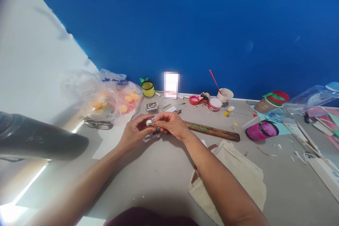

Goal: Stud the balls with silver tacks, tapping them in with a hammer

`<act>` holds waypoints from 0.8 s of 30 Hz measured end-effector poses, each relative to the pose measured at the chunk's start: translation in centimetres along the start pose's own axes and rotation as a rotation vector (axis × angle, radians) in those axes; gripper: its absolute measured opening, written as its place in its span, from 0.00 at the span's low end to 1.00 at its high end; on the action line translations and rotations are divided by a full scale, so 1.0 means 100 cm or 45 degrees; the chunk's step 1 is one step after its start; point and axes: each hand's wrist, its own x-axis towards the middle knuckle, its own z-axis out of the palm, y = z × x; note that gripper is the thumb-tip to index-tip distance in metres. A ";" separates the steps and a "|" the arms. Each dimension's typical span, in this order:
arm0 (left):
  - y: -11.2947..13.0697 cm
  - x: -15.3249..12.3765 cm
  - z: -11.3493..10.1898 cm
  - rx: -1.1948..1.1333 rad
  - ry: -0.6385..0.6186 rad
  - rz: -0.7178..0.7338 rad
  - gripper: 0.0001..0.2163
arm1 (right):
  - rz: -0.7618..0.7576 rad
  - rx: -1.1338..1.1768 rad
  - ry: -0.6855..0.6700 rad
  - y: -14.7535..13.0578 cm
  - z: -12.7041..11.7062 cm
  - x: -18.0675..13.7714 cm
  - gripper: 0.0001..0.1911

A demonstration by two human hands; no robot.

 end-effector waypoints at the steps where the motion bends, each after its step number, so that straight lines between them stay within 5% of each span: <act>1: 0.000 0.000 0.000 0.018 0.002 0.006 0.19 | 0.009 -0.005 0.001 0.000 0.000 0.000 0.13; 24: -0.001 -0.004 0.000 0.155 0.039 0.085 0.18 | 0.038 -0.003 0.041 0.005 0.005 0.003 0.17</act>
